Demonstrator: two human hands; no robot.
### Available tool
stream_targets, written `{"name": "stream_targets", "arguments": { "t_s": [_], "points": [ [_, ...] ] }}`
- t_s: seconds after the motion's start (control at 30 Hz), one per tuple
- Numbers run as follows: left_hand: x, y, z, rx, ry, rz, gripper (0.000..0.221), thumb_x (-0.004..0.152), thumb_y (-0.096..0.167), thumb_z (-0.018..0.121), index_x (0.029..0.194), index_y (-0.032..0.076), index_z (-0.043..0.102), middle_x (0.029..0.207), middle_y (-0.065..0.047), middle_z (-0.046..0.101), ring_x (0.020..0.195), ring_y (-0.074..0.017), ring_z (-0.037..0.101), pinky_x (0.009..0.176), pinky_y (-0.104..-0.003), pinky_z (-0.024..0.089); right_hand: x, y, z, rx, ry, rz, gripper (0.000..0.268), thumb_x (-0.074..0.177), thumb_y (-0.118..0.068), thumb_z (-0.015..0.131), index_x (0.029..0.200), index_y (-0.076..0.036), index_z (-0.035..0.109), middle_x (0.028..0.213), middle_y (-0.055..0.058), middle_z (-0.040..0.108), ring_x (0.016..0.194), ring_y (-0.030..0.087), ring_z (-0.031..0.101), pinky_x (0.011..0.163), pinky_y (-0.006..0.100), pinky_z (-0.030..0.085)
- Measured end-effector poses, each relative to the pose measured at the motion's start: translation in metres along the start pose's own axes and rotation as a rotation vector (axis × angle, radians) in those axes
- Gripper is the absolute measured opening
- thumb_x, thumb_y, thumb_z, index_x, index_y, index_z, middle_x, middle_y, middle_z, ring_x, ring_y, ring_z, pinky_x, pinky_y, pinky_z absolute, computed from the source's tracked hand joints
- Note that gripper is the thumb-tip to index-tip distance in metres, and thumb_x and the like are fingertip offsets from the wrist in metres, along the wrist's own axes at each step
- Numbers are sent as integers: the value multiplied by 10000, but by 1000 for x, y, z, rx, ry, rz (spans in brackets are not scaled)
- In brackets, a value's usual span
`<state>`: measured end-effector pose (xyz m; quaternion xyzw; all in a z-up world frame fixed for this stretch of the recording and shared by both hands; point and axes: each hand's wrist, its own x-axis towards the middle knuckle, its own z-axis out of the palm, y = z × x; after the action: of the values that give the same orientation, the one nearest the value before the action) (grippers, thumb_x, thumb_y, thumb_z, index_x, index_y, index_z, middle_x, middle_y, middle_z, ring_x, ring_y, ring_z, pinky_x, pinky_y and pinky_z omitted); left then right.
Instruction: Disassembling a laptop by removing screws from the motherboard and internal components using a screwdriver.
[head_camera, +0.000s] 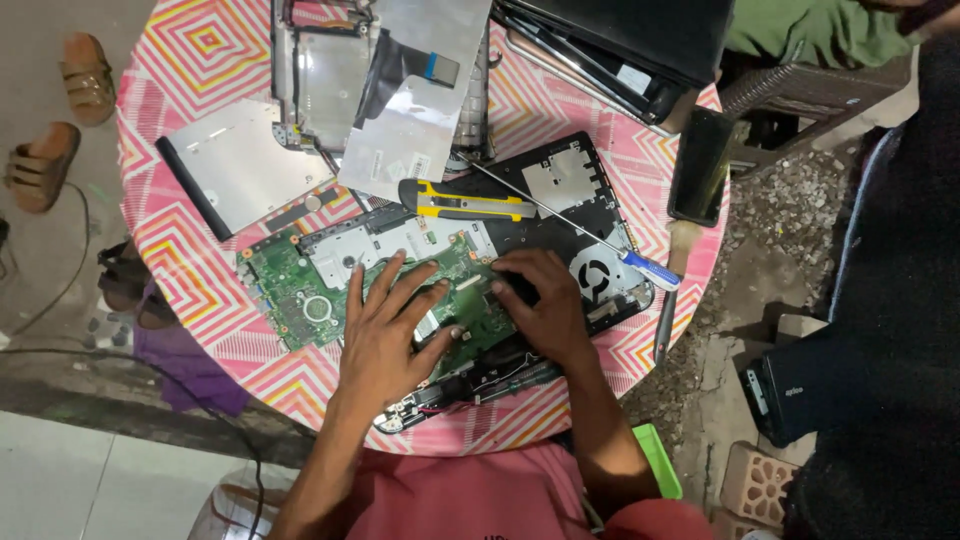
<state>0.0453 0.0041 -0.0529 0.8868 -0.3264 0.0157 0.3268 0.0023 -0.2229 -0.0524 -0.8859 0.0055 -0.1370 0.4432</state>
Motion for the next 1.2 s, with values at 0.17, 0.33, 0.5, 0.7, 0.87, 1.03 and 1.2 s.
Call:
{"name": "stream_targets", "arguments": {
  "t_s": [0.17,0.33,0.5,0.7,0.87,1.03,1.2],
  "points": [
    [-3,2,-2,-28,1,-16,472,888,500,675,1257,206,685,1403,4,597,1431,-332,396,1195,-603,127,-6,20,-9,-139,275,-60,108,913,-139,737,1020,-149,740,980,28,713,955,286,694,843,405,538],
    [-9,6,-5,-45,-2,-8,478,887,491,688,1260,192,685,1402,-14,597,1429,-344,395,1195,-610,125,-1,15,-40,-474,438,-43,235,872,-136,782,1093,-83,724,1003,115,678,962,369,623,839,494,487],
    [-8,14,-16,-63,-80,-28,494,905,505,653,1268,172,678,1413,-59,583,1432,-359,373,1197,-624,97,3,43,-33,-657,360,225,146,904,-257,682,1048,-234,696,957,-19,666,979,267,630,872,438,458],
    [-12,16,-22,-29,-148,-52,474,901,449,648,1298,189,653,1455,-43,548,1451,-346,350,1202,-634,95,-4,41,-37,-715,460,137,51,922,-339,675,962,-319,701,874,-114,654,912,154,661,873,348,462],
    [-16,27,-39,-52,-173,-85,477,895,431,648,1312,202,639,1477,-13,529,1468,-320,331,1222,-610,74,-17,35,-53,-640,347,268,102,953,-332,632,1007,-297,710,916,-57,689,953,191,679,931,385,473],
    [-19,28,-41,-58,-169,-97,484,888,420,669,1306,179,641,1486,-16,521,1476,-320,318,1230,-596,72,-42,11,-49,-582,259,347,147,985,-323,594,1067,-286,710,960,-15,690,999,253,680,933,444,502],
    [-19,28,-41,-55,-202,-111,495,882,440,664,1311,195,633,1498,2,507,1483,-305,309,1241,-584,65,-70,-26,-41,-524,236,402,144,982,-310,599,1072,-307,711,948,-4,691,1009,287,678,920,474,527]
  ]
}}
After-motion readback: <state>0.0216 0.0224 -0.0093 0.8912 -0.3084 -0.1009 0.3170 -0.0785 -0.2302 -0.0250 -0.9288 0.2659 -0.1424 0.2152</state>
